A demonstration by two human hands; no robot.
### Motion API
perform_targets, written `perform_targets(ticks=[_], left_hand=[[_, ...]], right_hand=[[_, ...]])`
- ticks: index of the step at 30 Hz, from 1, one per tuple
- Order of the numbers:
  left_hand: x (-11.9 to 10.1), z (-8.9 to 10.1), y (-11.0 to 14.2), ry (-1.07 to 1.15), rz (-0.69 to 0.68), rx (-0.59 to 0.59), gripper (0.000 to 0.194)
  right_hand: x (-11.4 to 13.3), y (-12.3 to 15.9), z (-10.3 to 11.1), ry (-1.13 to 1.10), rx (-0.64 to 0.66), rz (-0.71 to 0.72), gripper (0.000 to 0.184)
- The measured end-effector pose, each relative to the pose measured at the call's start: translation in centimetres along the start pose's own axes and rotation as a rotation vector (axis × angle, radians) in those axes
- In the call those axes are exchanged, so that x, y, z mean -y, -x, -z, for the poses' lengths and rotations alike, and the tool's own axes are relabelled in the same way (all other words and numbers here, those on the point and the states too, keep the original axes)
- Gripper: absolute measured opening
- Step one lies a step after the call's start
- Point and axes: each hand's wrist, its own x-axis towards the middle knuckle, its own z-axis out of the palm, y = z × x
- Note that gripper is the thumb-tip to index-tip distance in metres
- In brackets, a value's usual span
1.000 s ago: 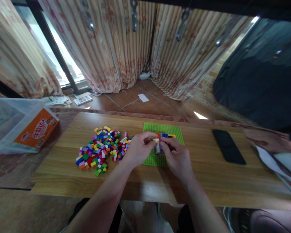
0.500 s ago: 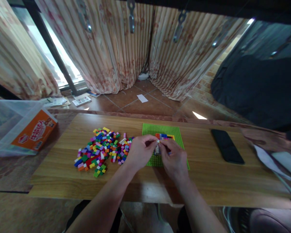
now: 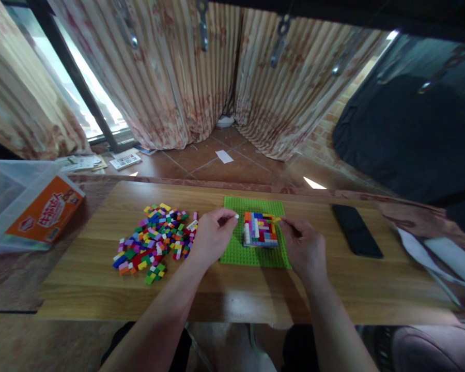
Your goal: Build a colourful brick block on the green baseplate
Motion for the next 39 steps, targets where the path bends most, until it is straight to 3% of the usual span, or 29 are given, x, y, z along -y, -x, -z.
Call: perform_targets(ticks=[12, 20, 39], left_hand=[[-0.5, 0.0, 0.1, -0.043, 0.001, 0.063, 0.012], [-0.1, -0.1, 0.2, -0.040, 0.005, 0.066, 0.012], [0.0, 0.0, 0.3, -0.069, -0.006, 0.067, 0.015]], right_hand=[[0.2, 0.6, -1.1, 0.002, 0.157, 0.062, 0.022], [0.4, 0.6, -2.1, 0.066, 0.186, 0.119, 0.019], [1.2, 0.5, -2.8, -0.052, 0.107, -0.114, 0.020]])
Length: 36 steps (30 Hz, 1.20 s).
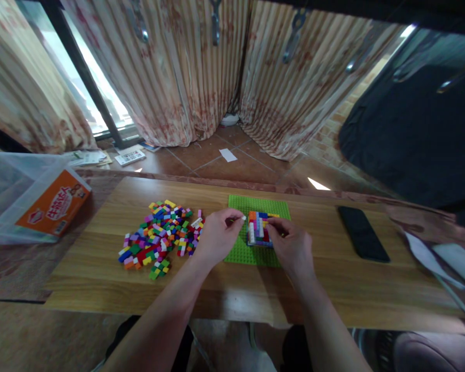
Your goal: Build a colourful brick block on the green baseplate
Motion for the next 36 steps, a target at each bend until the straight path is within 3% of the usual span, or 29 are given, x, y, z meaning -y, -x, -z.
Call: perform_targets(ticks=[12, 17, 24, 29, 32, 36], left_hand=[[0.4, -0.4, 0.0, 0.029, -0.014, -0.007, 0.014], [0.7, -0.8, 0.0, 0.107, -0.007, -0.009, 0.020], [0.7, -1.1, -0.2, 0.324, 0.111, 0.020, 0.010], [-0.5, -1.0, -0.2, 0.510, 0.290, 0.025, 0.003], [-0.8, -1.0, -0.1, 0.537, 0.313, 0.070, 0.004], [-0.9, -1.0, 0.1, 0.517, 0.239, 0.130, 0.005]], right_hand=[[0.0, -0.5, -0.7, -0.247, -0.022, -0.132, 0.023], [0.0, -0.8, -0.7, -0.195, 0.000, -0.152, 0.026], [0.3, -0.5, -0.2, -0.221, -0.036, -0.177, 0.027], [1.6, 0.7, 0.1, -0.267, -0.107, -0.038, 0.025], [2.2, 1.4, -0.3, -0.286, -0.002, 0.056, 0.024], [2.3, 1.6, -0.8, -0.264, 0.102, 0.158, 0.024]])
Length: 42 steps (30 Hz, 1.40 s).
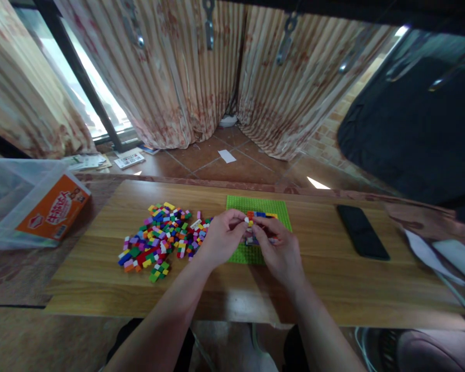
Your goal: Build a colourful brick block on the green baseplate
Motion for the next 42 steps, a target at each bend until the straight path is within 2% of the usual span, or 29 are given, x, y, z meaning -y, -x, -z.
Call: perform_targets(ticks=[4, 8, 15, 19, 22, 26, 29, 34, 38, 42], left_hand=[[0.2, 0.0, 0.1, -0.054, -0.065, 0.054, 0.005], [0.4, 0.2, 0.3, -0.185, -0.165, 0.087, 0.009], [0.4, 0.2, 0.4, -0.333, -0.247, 0.082, 0.012], [0.1, 0.0, 0.5, -0.376, -0.257, 0.036, 0.014], [0.0, -0.4, 0.6, -0.263, -0.204, -0.003, 0.012], [0.2, -1.0, 0.5, -0.046, -0.052, -0.042, 0.009], [0.3, -0.9, 0.4, 0.011, 0.021, -0.099, 0.009], [0.2, -0.6, 0.1, 0.056, 0.042, -0.145, 0.009], [0.2, -0.4, 0.0, 0.071, 0.056, -0.129, 0.010], [0.0, 0.3, -0.2, -0.017, 0.006, -0.156, 0.009]], right_hand=[[-0.2, -0.1, 0.1, 0.052, -0.006, 0.060, 0.019], [-0.3, -0.1, 0.2, 0.066, 0.003, 0.059, 0.021], [-0.3, 0.0, 0.1, 0.064, 0.031, 0.048, 0.018], [-0.1, 0.0, 0.0, 0.098, 0.036, 0.050, 0.016], [0.0, 0.0, -0.1, 0.131, 0.026, 0.068, 0.015], [0.1, 0.0, -0.1, 0.170, 0.021, 0.118, 0.013], [0.2, 0.1, -0.1, 0.180, 0.037, 0.155, 0.012], [0.2, 0.3, 0.1, 0.103, -0.004, 0.145, 0.011], [0.0, 0.1, 0.6, 0.113, -0.051, 0.084, 0.014], [-0.9, -0.4, 1.8, 0.157, -0.138, -0.023, 0.020]])
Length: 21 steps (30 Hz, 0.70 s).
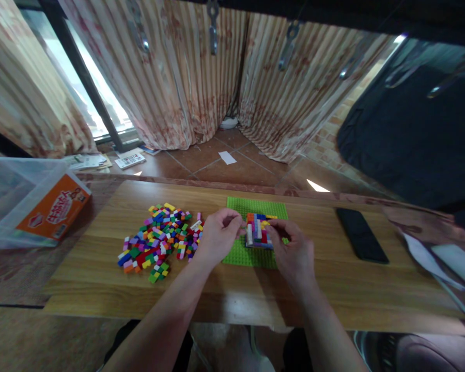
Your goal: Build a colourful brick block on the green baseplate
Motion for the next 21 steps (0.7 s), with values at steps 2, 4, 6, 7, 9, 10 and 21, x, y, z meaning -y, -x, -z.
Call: perform_targets(ticks=[2, 4, 6, 7, 9, 10, 21], left_hand=[[-0.1, 0.3, -0.1, -0.021, -0.021, -0.010, 0.008], [0.0, 0.5, -0.2, -0.021, -0.031, -0.008, 0.008], [0.1, 0.6, -0.3, -0.030, -0.049, 0.000, 0.008], [0.2, 0.6, -0.4, -0.039, -0.063, 0.005, 0.009], [0.5, 0.6, -0.4, -0.063, -0.090, 0.015, 0.009], [0.5, 0.6, -0.5, -0.076, -0.101, 0.018, 0.009], [0.6, 0.7, -0.4, -0.176, -0.144, 0.030, 0.010]], right_hand=[[-0.8, -0.5, 0.7, 0.026, -0.054, -0.068, 0.024], [-1.5, -0.9, 1.3, 0.048, -0.085, -0.123, 0.026], [-2.1, -1.1, 1.8, 0.071, -0.094, -0.153, 0.028], [-2.3, -1.2, 2.0, 0.080, -0.091, -0.157, 0.028], [-2.5, -1.2, 2.1, 0.096, -0.071, -0.143, 0.027], [-2.5, -1.2, 2.1, 0.104, -0.055, -0.127, 0.026], [-2.6, -1.2, 1.9, 0.163, 0.034, -0.056, 0.023]])
